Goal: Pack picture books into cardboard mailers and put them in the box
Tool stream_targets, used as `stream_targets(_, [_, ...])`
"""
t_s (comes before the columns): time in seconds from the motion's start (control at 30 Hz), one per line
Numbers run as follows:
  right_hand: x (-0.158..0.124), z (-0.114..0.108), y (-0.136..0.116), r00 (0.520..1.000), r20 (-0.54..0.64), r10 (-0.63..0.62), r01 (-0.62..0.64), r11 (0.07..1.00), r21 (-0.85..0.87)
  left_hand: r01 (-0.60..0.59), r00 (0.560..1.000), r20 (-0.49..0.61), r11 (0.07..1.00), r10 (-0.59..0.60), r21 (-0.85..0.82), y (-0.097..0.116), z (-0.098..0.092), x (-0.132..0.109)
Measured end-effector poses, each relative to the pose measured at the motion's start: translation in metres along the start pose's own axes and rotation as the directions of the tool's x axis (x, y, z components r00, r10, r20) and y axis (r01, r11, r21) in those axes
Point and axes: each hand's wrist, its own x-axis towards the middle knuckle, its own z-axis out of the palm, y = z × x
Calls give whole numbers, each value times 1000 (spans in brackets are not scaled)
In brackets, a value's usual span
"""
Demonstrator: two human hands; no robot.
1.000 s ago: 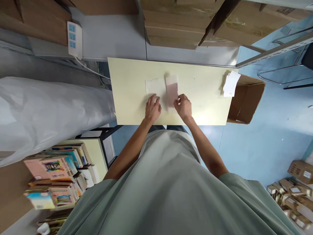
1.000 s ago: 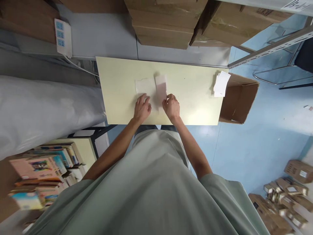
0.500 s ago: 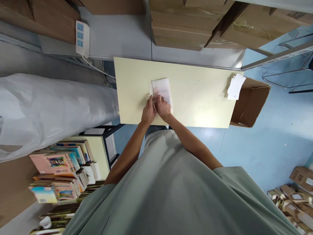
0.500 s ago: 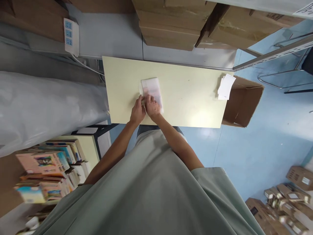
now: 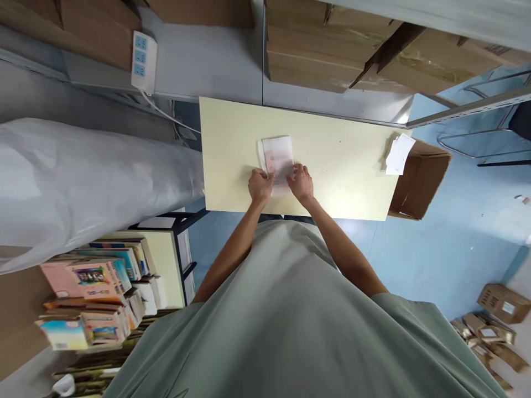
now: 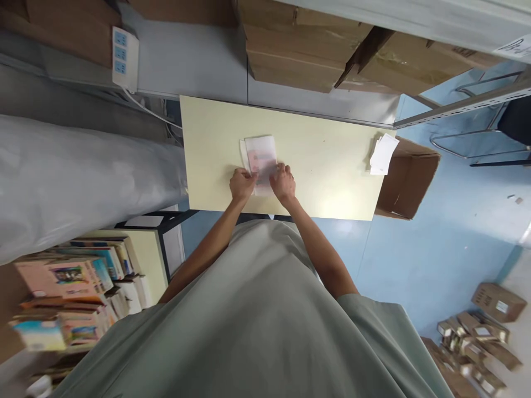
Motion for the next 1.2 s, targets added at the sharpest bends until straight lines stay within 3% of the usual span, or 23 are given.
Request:
stream_targets(0.2, [-7, 12, -1, 995, -21, 101, -100, 995, 22, -123, 992, 1, 989, 123, 83, 4, -9, -2])
stream_targets(0.37, [-6, 26, -17, 997, -25, 79, -77, 995, 61, -182, 983, 39, 982, 180, 43, -9, -38, 11])
stream_targets(0.63, [31, 74, -110, 999, 24, -33, 32, 998, 57, -193, 980, -13, 973, 196, 123, -32, -116, 76])
stream_targets(0.8, [52, 90, -156, 993, 62, -100, 98, 995, 29, -203, 979, 26, 972, 202, 114, -34, -147, 101])
stream_targets(0.9, [50, 86, -168, 986, 129, -107, 111, 993, -30, -218, 975, 49, 974, 215, 58, -34, -157, 95])
stream_targets(1.0, [33, 71, -168, 980, 149, -131, 138, 990, -35, -235, 971, 59, 972, 234, 6, -36, -166, 74])
stream_targets(1.2, [-23, 26, -134, 965, 152, -216, 201, 974, 107, -261, 965, 16, 961, 263, -96, -53, -180, 7])
